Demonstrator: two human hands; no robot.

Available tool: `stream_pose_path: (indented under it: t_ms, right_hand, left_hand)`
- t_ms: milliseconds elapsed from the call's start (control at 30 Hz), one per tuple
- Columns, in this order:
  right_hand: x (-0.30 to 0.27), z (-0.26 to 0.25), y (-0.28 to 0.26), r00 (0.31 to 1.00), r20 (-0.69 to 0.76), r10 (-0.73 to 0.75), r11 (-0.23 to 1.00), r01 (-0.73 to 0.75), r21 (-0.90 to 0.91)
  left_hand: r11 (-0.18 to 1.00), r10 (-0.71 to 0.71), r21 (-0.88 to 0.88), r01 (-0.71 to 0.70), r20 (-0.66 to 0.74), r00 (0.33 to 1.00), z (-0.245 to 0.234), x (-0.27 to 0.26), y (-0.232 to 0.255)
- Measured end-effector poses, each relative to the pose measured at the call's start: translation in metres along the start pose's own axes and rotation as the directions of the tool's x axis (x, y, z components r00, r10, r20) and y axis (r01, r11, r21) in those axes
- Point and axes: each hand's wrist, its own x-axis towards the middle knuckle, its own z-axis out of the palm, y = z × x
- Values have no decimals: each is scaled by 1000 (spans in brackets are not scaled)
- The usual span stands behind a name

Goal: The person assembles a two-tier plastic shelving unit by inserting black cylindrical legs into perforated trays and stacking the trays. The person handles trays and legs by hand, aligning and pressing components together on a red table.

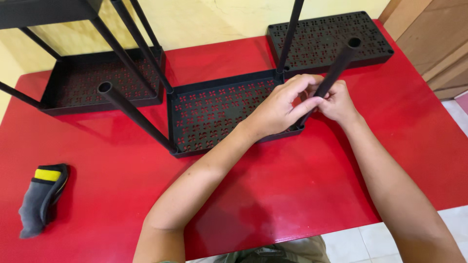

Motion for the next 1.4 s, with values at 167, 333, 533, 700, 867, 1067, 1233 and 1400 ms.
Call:
stream_pose_path:
  t_ms: [167,333,533,700,867,1067,1233,1400]
  right_hand:
    - [-4,-6,16,998,43,34,995,-30,-91]
    - [-7,-2,22,990,-32,134,991,-134,-16]
    - [12,-1,-18,985,-171,20,987,7,158]
    - [30,-20,-106,972,-169,-162,938,204,279]
    - [32,-9,-165,998,-53,-39,924,56,379]
    - [38,16,-170,993,-62,96,842,-48,537]
    - [42,21,-165,997,-50,55,857,-21,515]
    - [46,30,-164,999,-22,43,858,-26,513]
  left_hand:
    - [990,10,137,-16,47,999,11,-4,2]
    - [994,12,108,-11,-8,1000,14,-4,-3]
    - [991,18,131,3,-162,987,21,-4,-17]
    - [988,-3,153,12,-58,998,22,-17,-35]
    - [986,-141,109,128,121,983,13,-21,-60]
    - [968,-163,228,103,264,951,10,-31,-79]
    - [961,-116,273,51,227,967,16,-35,-81]
    - [953,-188,271,133,187,964,14,-37,-77]
